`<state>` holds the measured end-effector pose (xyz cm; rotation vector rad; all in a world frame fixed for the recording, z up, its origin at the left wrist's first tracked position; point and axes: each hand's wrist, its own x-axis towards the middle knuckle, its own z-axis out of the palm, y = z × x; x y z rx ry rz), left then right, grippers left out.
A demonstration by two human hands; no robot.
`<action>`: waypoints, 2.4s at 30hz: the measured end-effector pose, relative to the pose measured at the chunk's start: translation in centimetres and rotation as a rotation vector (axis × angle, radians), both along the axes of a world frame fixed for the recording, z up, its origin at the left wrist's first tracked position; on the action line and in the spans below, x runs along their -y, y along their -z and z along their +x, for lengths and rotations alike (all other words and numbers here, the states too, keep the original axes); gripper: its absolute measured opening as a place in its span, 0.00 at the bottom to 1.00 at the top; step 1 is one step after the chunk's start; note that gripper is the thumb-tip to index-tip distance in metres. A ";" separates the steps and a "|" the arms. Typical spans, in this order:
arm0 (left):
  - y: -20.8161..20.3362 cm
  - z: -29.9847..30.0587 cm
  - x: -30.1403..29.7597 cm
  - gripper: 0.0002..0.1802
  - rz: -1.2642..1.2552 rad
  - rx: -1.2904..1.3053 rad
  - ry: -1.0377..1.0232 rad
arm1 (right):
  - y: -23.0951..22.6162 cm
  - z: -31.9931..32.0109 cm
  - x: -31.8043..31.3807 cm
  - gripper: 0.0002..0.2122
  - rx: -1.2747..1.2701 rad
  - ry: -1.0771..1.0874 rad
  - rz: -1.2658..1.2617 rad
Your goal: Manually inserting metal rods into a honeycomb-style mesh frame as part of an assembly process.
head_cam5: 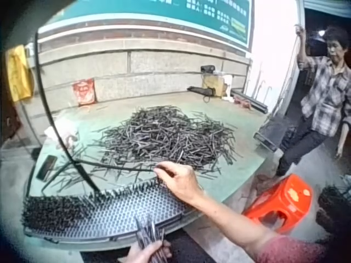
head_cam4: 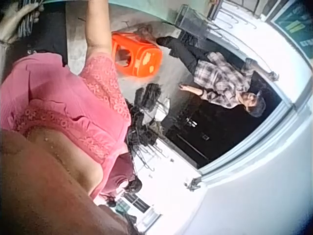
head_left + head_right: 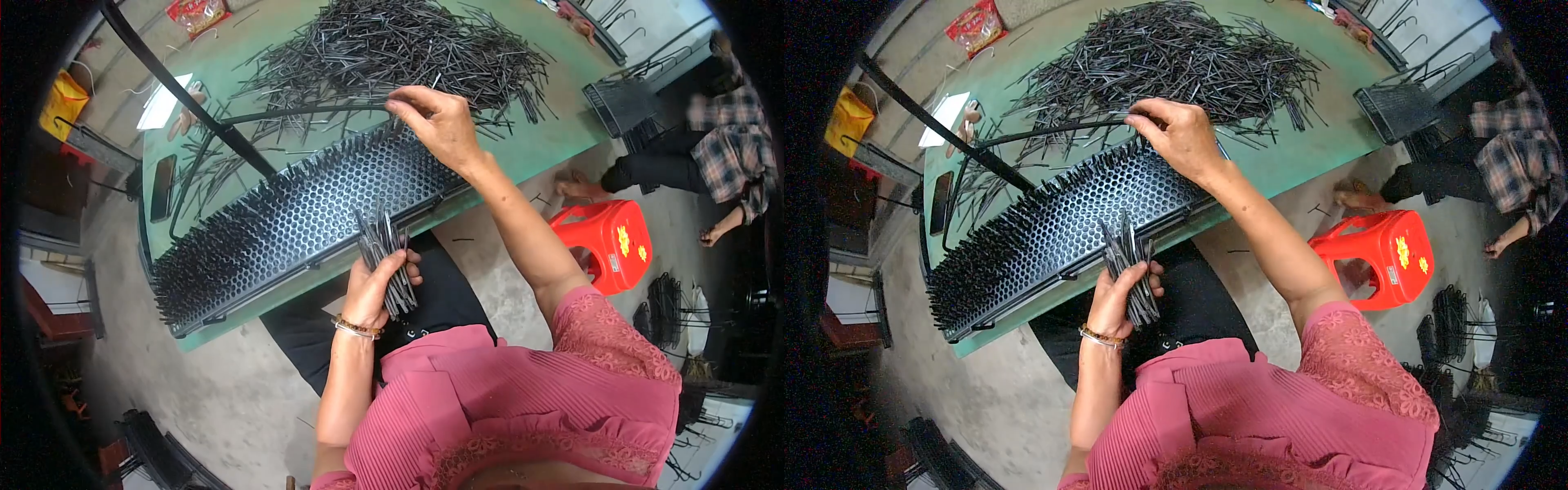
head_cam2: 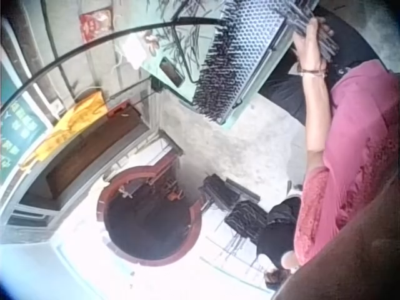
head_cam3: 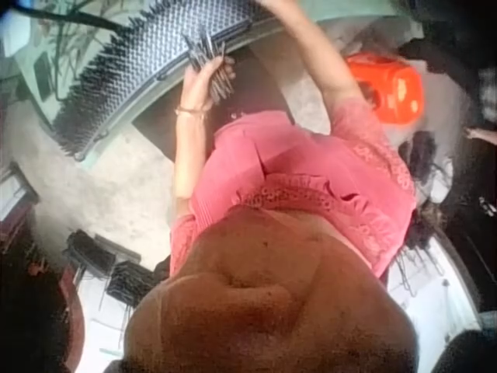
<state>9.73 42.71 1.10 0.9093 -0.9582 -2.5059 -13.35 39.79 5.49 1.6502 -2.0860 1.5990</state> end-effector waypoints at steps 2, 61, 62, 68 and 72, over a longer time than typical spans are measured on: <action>0.2 0.1 0.1 0.13 0.003 -0.001 0.002 | -0.2 0.0 0.2 0.08 -0.137 -0.102 -0.068; -0.9 0.2 -0.1 0.13 -0.275 0.009 0.137 | -1.3 4.7 -4.6 0.11 0.743 -0.499 0.450; -0.4 0.1 -0.1 0.12 -0.242 0.000 0.144 | -0.5 4.0 -4.2 0.09 0.663 -0.484 0.307; 0.1 -0.8 -0.3 0.09 -0.167 -0.020 0.121 | -1.7 -0.8 -3.1 0.08 0.380 -0.102 0.015; 0.6 -0.8 -0.4 0.12 -0.113 -0.020 0.128 | 0.2 -3.2 -1.5 0.09 0.269 -0.097 -0.012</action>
